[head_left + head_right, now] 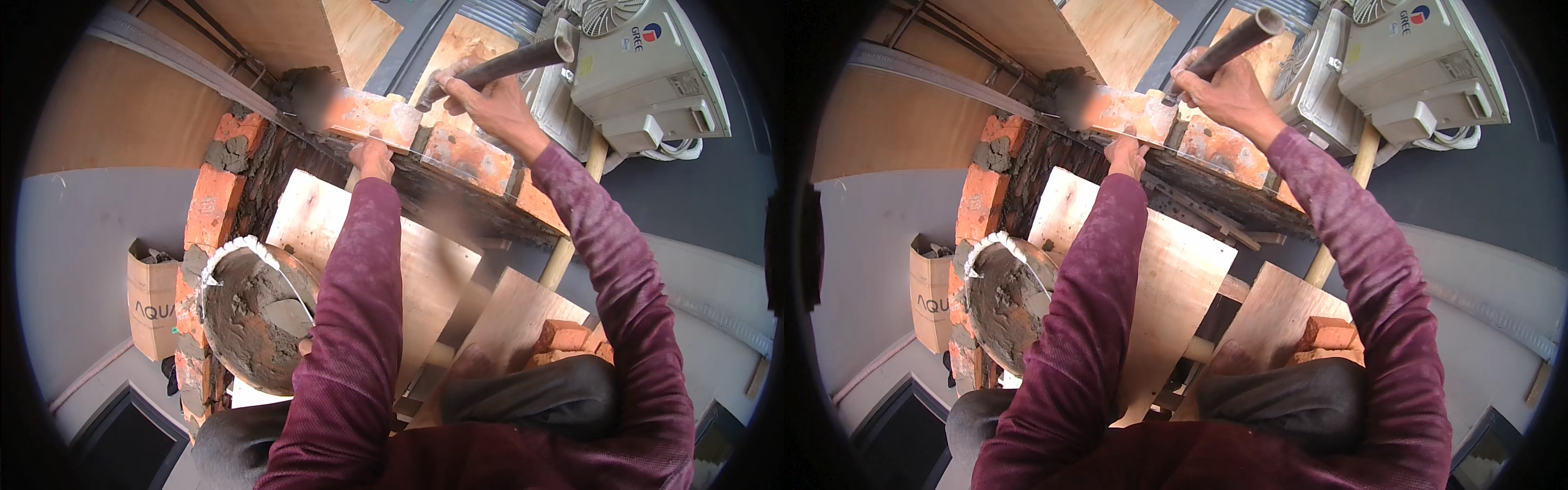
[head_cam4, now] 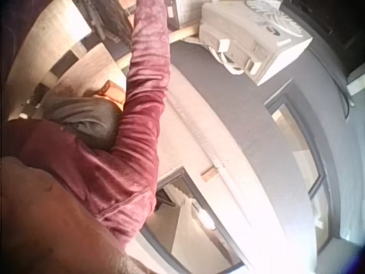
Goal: The person lays bricks to build a structure, applying mortar with a trowel, positioning bricks, and tapping them into place with a hammer.
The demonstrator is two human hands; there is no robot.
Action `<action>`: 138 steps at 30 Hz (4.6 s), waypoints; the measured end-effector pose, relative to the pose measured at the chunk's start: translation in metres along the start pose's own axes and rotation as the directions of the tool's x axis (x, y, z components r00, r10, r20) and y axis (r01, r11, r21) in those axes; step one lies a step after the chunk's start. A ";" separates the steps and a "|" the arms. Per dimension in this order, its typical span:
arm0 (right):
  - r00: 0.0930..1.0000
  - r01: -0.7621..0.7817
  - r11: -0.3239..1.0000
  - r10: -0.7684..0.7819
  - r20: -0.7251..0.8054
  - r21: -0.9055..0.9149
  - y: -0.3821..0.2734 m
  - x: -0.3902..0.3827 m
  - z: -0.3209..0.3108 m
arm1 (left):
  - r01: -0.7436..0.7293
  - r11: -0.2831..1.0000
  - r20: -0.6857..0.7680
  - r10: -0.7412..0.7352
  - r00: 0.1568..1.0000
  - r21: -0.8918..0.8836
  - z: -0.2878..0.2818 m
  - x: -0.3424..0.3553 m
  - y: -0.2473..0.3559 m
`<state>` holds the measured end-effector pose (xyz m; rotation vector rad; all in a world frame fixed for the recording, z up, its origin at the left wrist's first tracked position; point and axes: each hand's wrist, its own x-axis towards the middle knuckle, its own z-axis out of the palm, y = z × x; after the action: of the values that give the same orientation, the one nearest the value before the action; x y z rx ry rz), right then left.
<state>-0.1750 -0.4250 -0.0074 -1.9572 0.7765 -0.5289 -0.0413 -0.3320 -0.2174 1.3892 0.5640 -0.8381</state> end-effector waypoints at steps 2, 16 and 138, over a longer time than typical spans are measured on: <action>1.000 0.012 1.000 -0.012 -0.005 0.004 0.008 0.005 0.014 | -0.014 0.997 -0.020 0.012 1.000 -0.072 0.002 0.002 0.002; 0.998 0.054 0.997 -0.051 0.040 -0.062 0.080 0.015 0.066 | 0.020 0.999 -0.024 -0.021 0.999 -0.036 0.002 0.011 -0.003; 0.826 -0.541 0.829 0.555 -0.091 0.144 -0.071 -0.576 0.086 | -0.900 0.072 0.591 -0.776 0.220 0.429 -0.038 -0.233 0.176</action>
<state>-0.5057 0.0599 -0.0136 -1.5027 1.3102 -0.3363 -0.0392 -0.2570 0.0673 1.4604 -1.8769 -1.9785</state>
